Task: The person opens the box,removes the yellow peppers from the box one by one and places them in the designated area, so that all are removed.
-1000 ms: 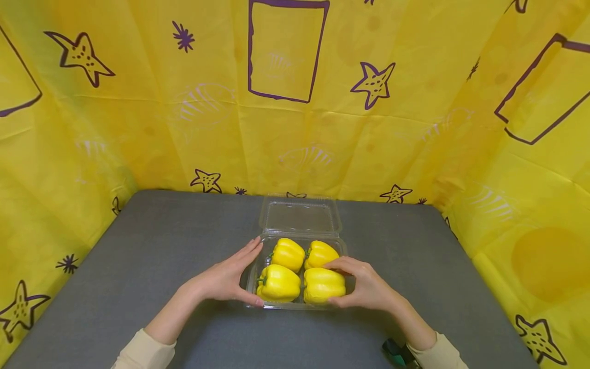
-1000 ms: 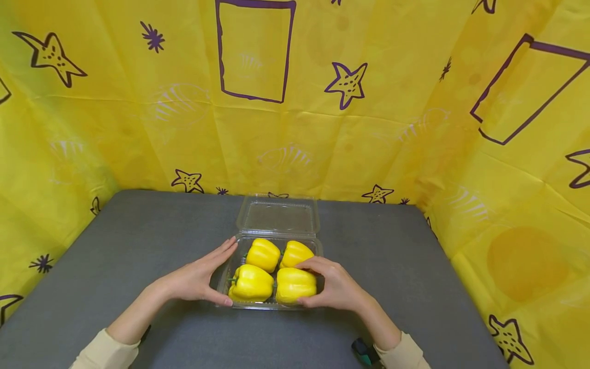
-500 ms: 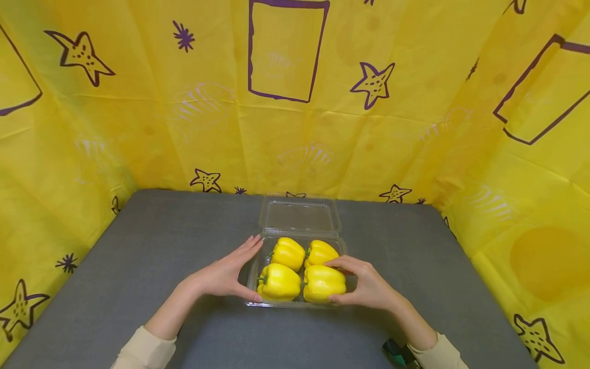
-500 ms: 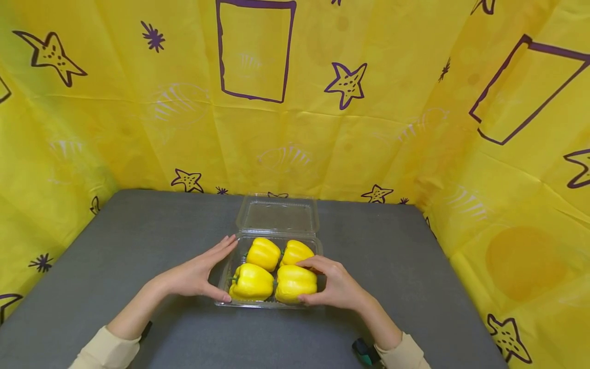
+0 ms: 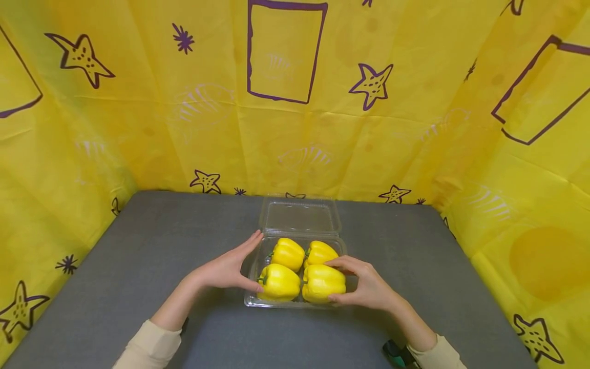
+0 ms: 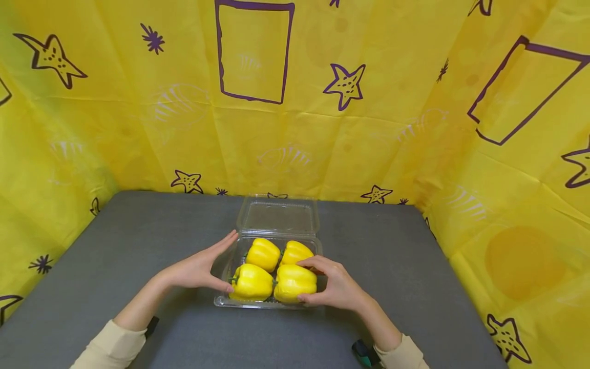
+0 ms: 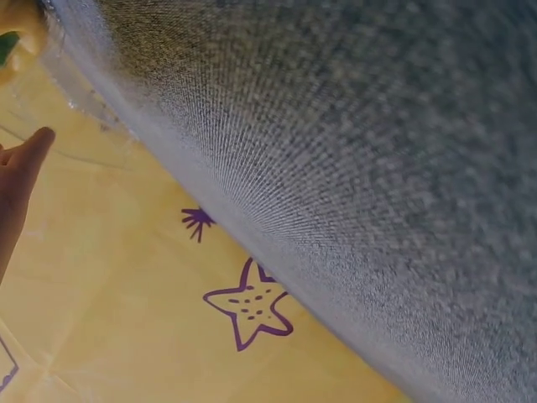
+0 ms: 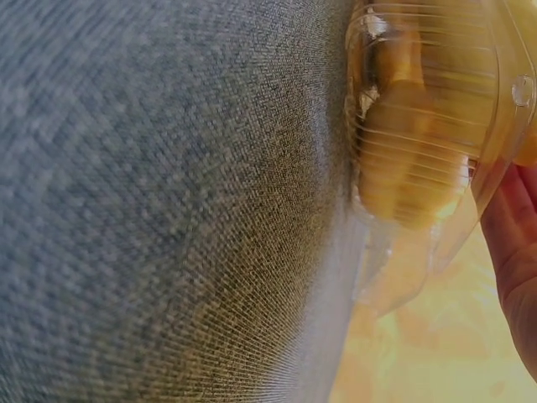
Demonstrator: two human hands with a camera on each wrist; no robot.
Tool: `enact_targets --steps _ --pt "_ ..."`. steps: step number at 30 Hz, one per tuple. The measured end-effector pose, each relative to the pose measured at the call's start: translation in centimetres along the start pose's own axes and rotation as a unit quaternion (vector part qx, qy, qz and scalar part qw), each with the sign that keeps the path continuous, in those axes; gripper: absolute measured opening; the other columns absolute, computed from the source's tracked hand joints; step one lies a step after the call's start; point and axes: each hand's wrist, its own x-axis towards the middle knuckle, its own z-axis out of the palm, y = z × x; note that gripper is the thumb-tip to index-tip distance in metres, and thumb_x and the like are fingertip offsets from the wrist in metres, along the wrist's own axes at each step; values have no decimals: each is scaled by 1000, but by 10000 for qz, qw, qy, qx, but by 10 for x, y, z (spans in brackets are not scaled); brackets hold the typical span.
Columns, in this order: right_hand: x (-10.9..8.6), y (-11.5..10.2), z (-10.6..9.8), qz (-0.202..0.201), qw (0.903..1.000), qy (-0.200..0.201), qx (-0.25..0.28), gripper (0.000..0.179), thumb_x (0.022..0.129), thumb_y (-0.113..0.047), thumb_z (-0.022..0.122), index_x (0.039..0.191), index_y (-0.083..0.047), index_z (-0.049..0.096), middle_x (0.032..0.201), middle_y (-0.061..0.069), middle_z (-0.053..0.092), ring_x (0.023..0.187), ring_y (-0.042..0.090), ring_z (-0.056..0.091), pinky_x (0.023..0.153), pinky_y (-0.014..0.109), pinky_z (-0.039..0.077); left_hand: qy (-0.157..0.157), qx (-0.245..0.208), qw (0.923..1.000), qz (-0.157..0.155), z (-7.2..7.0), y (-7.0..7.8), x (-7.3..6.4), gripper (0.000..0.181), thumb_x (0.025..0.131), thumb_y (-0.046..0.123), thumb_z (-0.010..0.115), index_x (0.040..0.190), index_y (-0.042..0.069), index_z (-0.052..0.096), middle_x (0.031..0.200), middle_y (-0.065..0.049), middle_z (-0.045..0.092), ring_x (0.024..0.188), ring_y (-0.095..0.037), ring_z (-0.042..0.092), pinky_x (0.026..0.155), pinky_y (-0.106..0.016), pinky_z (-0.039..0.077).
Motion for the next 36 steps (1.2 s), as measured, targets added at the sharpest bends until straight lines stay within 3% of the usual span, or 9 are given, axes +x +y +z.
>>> enact_targets --steps 7,21,36 --pt "-2 2 0 176 9997 95 171 57 67 -2 88 118 3 63 114 15 64 101 21 63 81 35 56 -117 5 9999 -3 0 -1 3 123 70 49 85 158 12 6 163 -10 -1 147 -33 12 112 -57 21" --pt "-8 5 -5 536 9958 588 462 56 68 1 86 119 3 63 113 11 65 103 16 62 79 40 57 -483 116 9987 131 5 -4 4 135 67 52 86 157 13 -6 161 -13 -17 147 -36 -2 112 -59 18" --pt "-12 13 -12 1000 9844 1235 761 56 72 6 82 123 2 61 118 13 63 108 9 58 84 35 55 -458 172 9986 201 7 -2 2 134 66 50 87 157 8 -2 161 -13 -17 147 -35 -4 112 -59 17"
